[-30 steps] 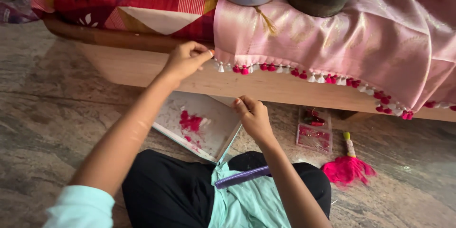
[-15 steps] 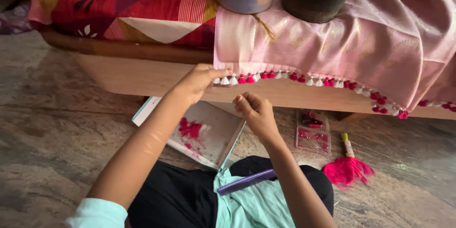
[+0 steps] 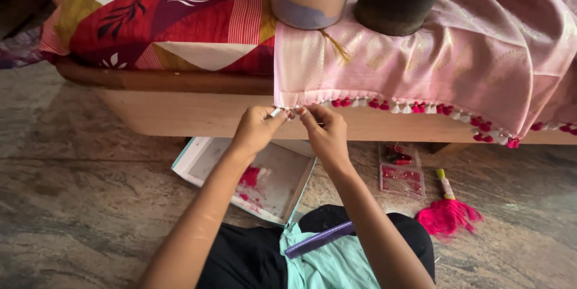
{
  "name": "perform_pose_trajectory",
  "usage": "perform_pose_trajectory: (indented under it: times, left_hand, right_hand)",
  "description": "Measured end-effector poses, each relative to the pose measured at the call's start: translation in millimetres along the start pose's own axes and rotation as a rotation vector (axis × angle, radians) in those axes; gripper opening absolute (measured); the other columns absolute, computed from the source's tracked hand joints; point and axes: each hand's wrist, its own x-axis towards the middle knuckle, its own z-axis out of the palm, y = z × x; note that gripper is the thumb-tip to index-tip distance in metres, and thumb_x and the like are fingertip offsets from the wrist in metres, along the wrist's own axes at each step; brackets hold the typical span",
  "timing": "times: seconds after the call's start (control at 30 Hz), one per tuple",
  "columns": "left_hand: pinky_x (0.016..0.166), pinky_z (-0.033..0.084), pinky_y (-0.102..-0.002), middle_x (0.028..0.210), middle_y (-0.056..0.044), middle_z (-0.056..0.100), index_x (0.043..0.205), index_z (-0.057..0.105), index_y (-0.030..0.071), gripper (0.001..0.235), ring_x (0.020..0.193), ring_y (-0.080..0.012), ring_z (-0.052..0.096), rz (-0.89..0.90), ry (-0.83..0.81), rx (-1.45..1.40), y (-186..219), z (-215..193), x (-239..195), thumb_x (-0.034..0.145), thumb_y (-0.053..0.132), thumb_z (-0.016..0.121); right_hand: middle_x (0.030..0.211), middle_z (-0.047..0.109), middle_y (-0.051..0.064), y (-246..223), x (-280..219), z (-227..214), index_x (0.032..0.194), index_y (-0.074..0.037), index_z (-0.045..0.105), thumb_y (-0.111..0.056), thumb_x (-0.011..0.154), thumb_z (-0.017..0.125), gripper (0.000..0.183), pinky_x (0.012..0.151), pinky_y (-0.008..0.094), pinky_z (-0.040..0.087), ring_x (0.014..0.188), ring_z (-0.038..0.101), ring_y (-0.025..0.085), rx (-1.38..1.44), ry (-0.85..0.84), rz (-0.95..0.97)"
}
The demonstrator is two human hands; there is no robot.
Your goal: The person sits on the floor in front of a low divan and attaches white tassel ornaments one at a time along the pom-pom edge of a pink fabric. They tie and press each tassel in place by hand, occasionally use scissors to trim threads, and at the end move a plastic container and a small pot aside on the fabric.
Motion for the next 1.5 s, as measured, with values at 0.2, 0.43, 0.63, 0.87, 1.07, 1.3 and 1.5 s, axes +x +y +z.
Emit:
perform_pose_trajectory:
  times: [0.2, 0.43, 0.63, 0.87, 1.07, 1.3, 1.5]
  left_hand:
    - [0.085, 0.057, -0.034, 0.109, -0.011, 0.075, 0.102, 0.08, 0.004, 0.018, 0.1, -0.0203, 0.071, 0.297, 0.161, 0.31, 8, 8, -14, 0.094, 0.016, 0.069]
    - [0.096, 0.049, -0.048, 0.107, -0.014, 0.076, 0.094, 0.081, 0.01, 0.016, 0.105, -0.0301, 0.069, 0.175, 0.129, 0.822, 63, 10, -42, 0.09, 0.023, 0.073]
    - [0.091, 0.052, -0.049, 0.101, -0.017, 0.074, 0.1, 0.074, 0.003, 0.018, 0.094, -0.0327, 0.07, 0.467, 0.175, 1.123, 132, 28, -51, 0.088, 0.014, 0.066]
    - [0.083, 0.055, -0.048, 0.098, -0.021, 0.073, 0.094, 0.075, 0.002, 0.029, 0.09, -0.036, 0.072, 0.374, -0.394, 1.173, 130, 58, 15, 0.093, 0.027, 0.06]
    - [0.079, 0.057, -0.045, 0.082, -0.023, 0.075, 0.075, 0.079, 0.002, 0.042, 0.08, -0.0352, 0.075, 0.159, -0.691, 1.39, 133, 45, 42, 0.093, 0.032, 0.056]
    - [0.072, 0.057, -0.047, 0.082, -0.022, 0.072, 0.079, 0.077, 0.004, 0.013, 0.081, -0.0376, 0.071, 0.437, -0.728, 1.512, 151, 36, 35, 0.071, 0.014, 0.075]
    - [0.071, 0.058, -0.046, 0.085, -0.015, 0.074, 0.077, 0.078, 0.009, 0.008, 0.084, -0.0336, 0.073, 0.592, -0.753, 1.637, 145, 38, 40, 0.072, 0.015, 0.079]
  right_hand:
    - [0.086, 0.074, -0.002, 13, 10, 16, 0.101, -0.003, 0.077, -0.026, 0.1, 0.065, 0.026, 0.073, 0.023, 0.05, 0.081, 0.064, 0.004, 0.151, -0.079, 0.12]
    - [0.09, 0.072, -0.001, 23, 19, 28, 0.101, -0.002, 0.075, -0.025, 0.101, 0.062, 0.026, 0.079, 0.024, 0.048, 0.083, 0.061, 0.006, 0.373, -0.181, 0.234]
    - [0.091, 0.069, -0.001, 48, 5, 26, 0.106, 0.002, 0.071, -0.011, 0.104, 0.056, 0.02, 0.073, 0.025, 0.048, 0.083, 0.057, 0.006, 0.245, -0.175, 0.016]
    - [0.105, 0.069, 0.005, 70, 2, 25, 0.113, 0.003, 0.063, 0.002, 0.092, 0.052, 0.025, 0.074, 0.028, 0.053, 0.094, 0.06, 0.009, 0.231, -0.022, -0.125]
    - [0.084, 0.072, 0.005, 59, 10, 12, 0.1, 0.004, 0.071, -0.006, 0.101, 0.053, 0.021, 0.069, 0.029, 0.05, 0.076, 0.062, 0.012, 0.194, -0.042, 0.091]
    - [0.085, 0.069, 0.014, 4, 0, -4, 0.106, -0.002, 0.07, -0.006, 0.095, 0.061, 0.015, 0.067, 0.037, 0.051, 0.071, 0.066, 0.024, -0.269, 0.007, -0.186]
    - [0.09, 0.071, 0.015, -5, -4, -8, 0.095, -0.004, 0.071, -0.004, 0.092, 0.062, 0.01, 0.073, 0.042, 0.053, 0.082, 0.069, 0.034, -0.371, 0.014, -0.338]
